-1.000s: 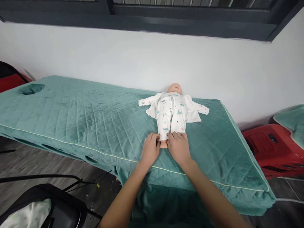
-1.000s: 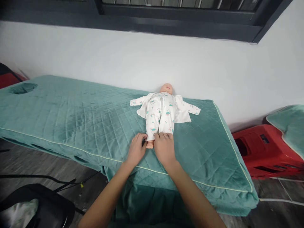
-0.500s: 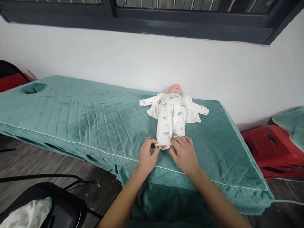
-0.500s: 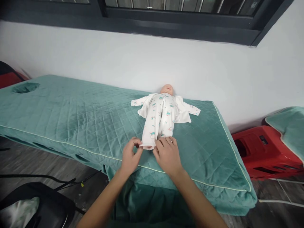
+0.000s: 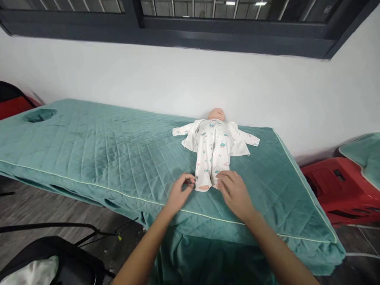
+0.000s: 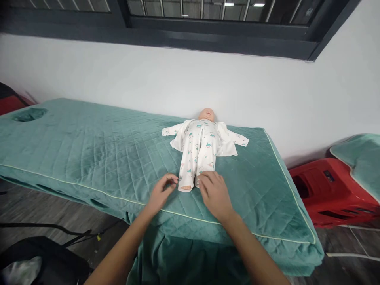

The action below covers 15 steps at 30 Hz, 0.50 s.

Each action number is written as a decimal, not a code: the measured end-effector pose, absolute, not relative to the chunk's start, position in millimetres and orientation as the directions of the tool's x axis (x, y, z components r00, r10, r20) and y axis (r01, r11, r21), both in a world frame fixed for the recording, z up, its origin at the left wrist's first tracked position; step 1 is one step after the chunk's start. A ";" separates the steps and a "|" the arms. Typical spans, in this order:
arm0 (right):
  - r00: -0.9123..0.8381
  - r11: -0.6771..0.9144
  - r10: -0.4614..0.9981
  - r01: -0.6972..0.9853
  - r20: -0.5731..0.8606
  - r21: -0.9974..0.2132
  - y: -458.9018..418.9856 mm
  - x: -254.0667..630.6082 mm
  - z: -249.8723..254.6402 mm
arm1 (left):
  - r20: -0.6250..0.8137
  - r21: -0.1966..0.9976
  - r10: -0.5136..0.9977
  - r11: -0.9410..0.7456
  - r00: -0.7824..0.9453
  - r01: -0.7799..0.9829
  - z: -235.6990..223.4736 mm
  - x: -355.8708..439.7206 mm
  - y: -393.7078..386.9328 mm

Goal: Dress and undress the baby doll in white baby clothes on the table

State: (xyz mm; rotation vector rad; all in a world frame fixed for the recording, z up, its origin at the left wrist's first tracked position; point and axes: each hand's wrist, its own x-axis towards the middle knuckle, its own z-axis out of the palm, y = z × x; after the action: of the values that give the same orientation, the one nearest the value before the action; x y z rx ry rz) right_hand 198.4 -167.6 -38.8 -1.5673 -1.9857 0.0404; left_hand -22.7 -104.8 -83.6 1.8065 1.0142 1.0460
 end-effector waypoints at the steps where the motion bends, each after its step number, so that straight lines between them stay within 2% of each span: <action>1: -0.075 0.288 0.886 0.863 0.458 -0.415 -160.5 208.9 -40.6 | 0.261 0.906 0.898 -0.355 0.354 0.231 -83.3 -24.2 -92.9; 4: 0.056 0.187 0.864 0.887 0.500 -0.421 -127.2 241.8 -53.0 | 0.334 0.818 0.880 -0.448 0.338 0.360 -84.6 -17.7 -50.7; 7: 0.045 0.087 0.892 0.960 0.449 -0.268 -87.9 263.8 -68.4 | 0.451 0.602 0.805 -0.593 0.385 0.535 -87.7 0.7 -10.0; 9: 0.001 0.054 0.926 0.990 0.378 -0.132 -67.4 269.3 -75.4 | 0.433 0.483 0.752 -0.659 0.497 0.576 -89.3 12.4 11.0; 11: -0.024 0.031 0.947 0.999 0.319 -0.018 -54.7 270.4 -79.0 | 0.379 0.413 0.707 -0.707 0.597 0.575 -90.3 19.7 26.0; 15: -0.055 0.041 0.961 0.998 0.272 0.056 -44.1 271.9 -80.0 | 0.327 0.382 0.636 -0.765 0.699 0.518 -89.2 24.9 41.7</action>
State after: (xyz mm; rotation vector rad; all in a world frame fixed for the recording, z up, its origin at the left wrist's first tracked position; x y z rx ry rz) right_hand 271.9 -44.1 -80.0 -2.0423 -2.1450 -0.3443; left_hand 24.9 41.7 -89.2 2.6484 0.9187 0.6522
